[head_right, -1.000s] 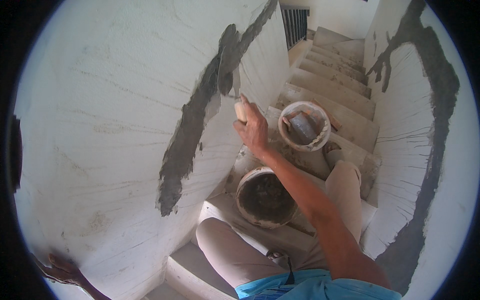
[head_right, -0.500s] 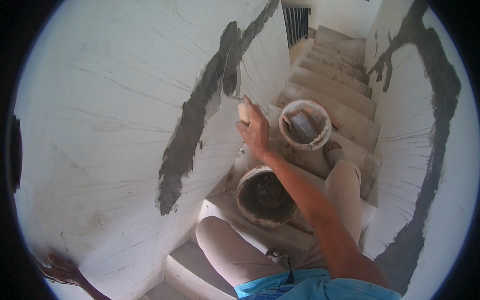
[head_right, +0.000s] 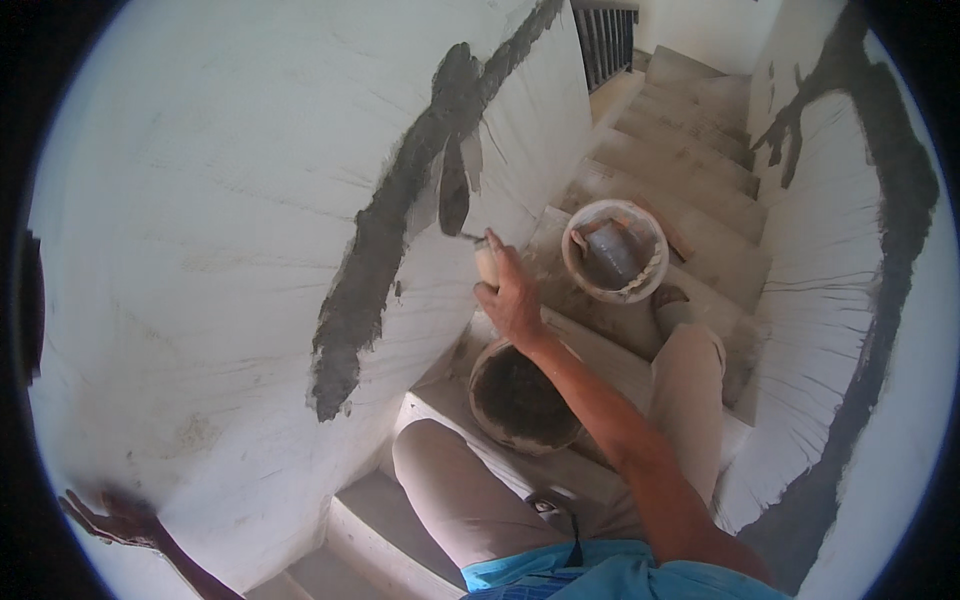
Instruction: The person scoops cement from a bucket and applies it to the wall using a trowel. They repeatedly smooth the cement along the wall surface while sitting on the stairs.
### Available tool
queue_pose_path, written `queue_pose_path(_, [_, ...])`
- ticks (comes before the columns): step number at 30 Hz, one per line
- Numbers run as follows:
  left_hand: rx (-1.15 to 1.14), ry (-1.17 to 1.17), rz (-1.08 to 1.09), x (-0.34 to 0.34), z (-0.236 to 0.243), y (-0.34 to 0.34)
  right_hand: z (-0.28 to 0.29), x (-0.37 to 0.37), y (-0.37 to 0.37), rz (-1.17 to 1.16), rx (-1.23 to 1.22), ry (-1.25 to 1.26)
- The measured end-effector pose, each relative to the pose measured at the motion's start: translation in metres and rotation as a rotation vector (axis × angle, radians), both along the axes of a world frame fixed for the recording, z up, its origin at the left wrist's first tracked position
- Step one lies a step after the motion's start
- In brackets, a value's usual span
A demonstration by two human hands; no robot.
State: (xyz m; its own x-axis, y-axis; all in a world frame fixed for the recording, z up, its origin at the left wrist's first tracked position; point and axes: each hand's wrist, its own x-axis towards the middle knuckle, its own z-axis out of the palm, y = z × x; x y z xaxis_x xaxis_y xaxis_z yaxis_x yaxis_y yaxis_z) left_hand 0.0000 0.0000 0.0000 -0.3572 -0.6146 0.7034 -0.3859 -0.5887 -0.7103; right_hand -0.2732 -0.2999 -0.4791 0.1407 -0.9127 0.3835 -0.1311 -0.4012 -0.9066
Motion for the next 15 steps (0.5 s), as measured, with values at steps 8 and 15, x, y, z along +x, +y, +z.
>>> queue_pose_path(8, [0.126, -0.039, -0.004, -0.055, 0.023, -0.076, -0.003, 0.004, -0.096, -0.094, 0.159, -0.14])
queue_pose_path(15, [0.049, 0.054, 0.058, -0.035, 0.006, -0.095, 0.002, 0.018, -0.125, -0.049, 0.196, -0.139])
